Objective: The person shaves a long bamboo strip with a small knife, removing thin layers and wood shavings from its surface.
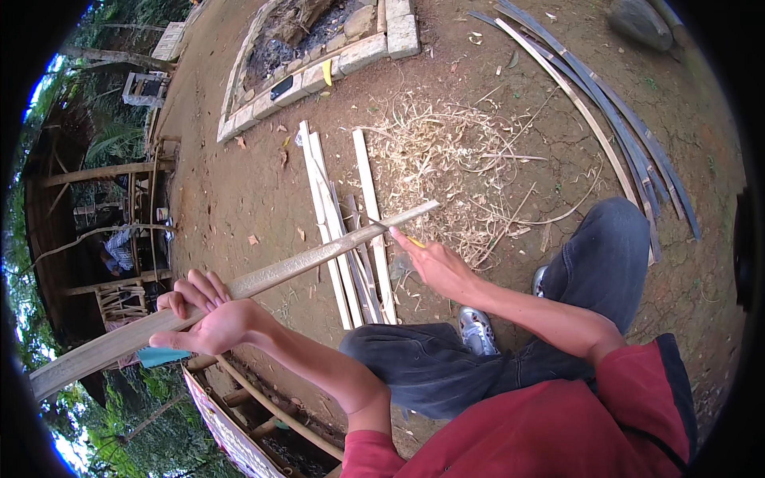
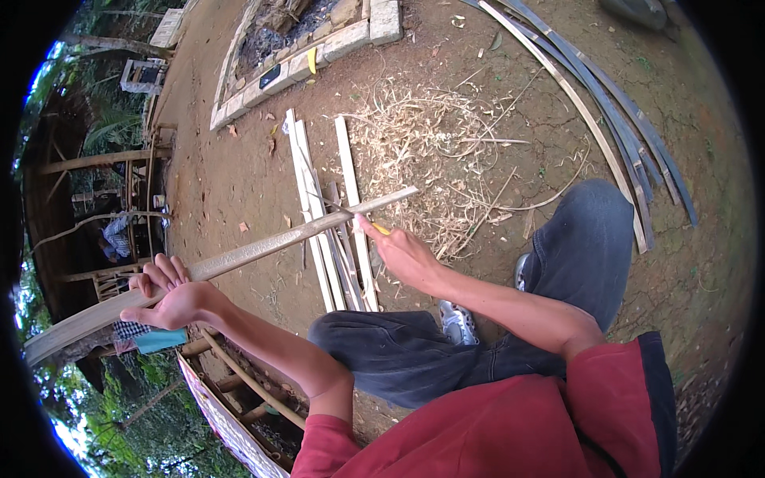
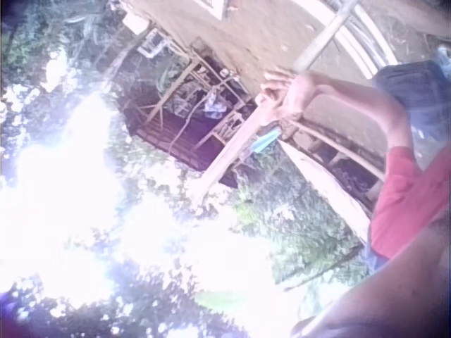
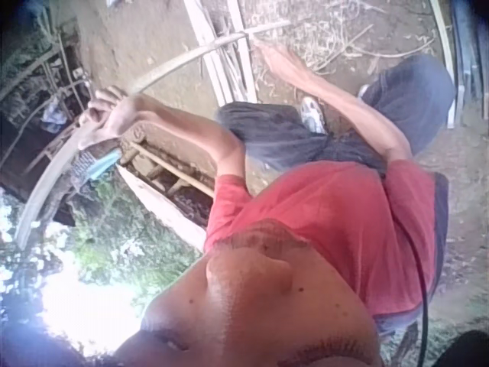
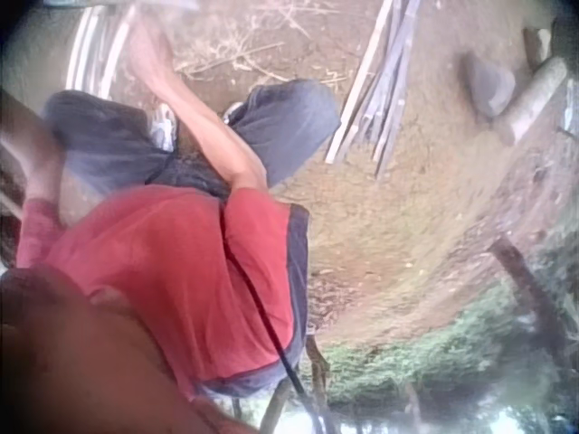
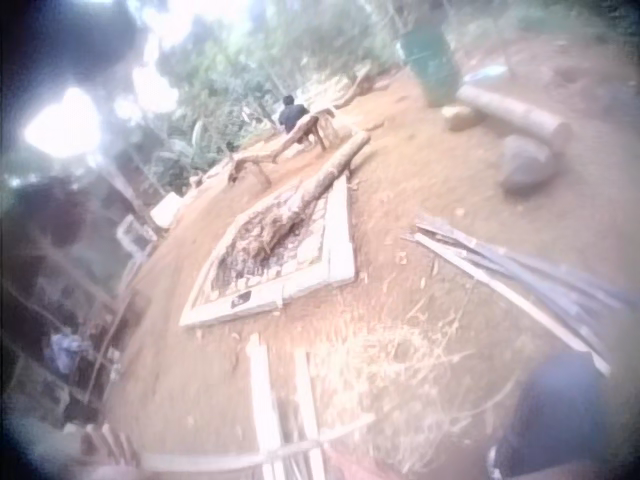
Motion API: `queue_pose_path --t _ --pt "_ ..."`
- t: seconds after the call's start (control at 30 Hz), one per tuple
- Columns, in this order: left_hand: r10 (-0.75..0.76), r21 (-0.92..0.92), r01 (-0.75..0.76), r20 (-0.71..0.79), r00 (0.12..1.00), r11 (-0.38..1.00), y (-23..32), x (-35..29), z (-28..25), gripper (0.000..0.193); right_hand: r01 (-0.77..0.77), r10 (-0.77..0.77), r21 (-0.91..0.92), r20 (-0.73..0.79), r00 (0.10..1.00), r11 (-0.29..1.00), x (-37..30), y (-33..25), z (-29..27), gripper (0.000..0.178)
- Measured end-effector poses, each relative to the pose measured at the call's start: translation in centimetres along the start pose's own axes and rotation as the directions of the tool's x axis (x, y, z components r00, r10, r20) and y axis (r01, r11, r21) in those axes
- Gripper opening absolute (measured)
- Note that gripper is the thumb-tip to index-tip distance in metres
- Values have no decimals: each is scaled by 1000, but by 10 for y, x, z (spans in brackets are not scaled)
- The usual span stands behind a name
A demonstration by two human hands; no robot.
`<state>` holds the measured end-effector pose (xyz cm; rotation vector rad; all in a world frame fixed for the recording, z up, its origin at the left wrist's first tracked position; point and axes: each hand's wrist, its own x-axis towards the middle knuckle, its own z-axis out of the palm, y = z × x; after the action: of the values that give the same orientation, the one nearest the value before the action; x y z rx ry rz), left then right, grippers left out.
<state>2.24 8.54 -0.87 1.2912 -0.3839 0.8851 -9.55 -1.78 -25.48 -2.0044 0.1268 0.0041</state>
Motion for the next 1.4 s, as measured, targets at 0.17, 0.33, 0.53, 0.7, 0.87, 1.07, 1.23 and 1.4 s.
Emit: queue_pose_path --t 0.17,0.33,0.53,0.7,0.87,1.07,1.23,1.4 --pt "18 21 -19 28 999 1000 0 -2 1 57 312 -306 20 -140 942 950 -3 3 -2 64" --pt "11 -10 -11 5 1000 1000 2 -3 0 58 -270 274 -56 98 957 961 0 13 -14 60" --pt "15 30 -15 18 1000 999 -4 1 -9 58 360 -347 22 -221 912 933 5 18 14 53" --pt "-11 39 14 -63 998 999 -6 8 -21 57 136 -130 88 -66 989 987 4 17 27 59" --pt "-7 26 7 1 1000 1000 -5 7 -29 58 99 -98 -45 24 995 994 -2 16 20 62" --pt "31 67 -32 14 999 997 -6 6 -26 59 -6 8 169 -9 1000 986 2 24 9 54" --pt "13 59 -11 -20 1000 998 -8 9 -26 59 -65 30 494 79 996 867 7 23 9 55" --pt "-8 71 12 -55 998 997 -9 9 -26 59 -246 74 736 258 963 631 14 21 -1 56"
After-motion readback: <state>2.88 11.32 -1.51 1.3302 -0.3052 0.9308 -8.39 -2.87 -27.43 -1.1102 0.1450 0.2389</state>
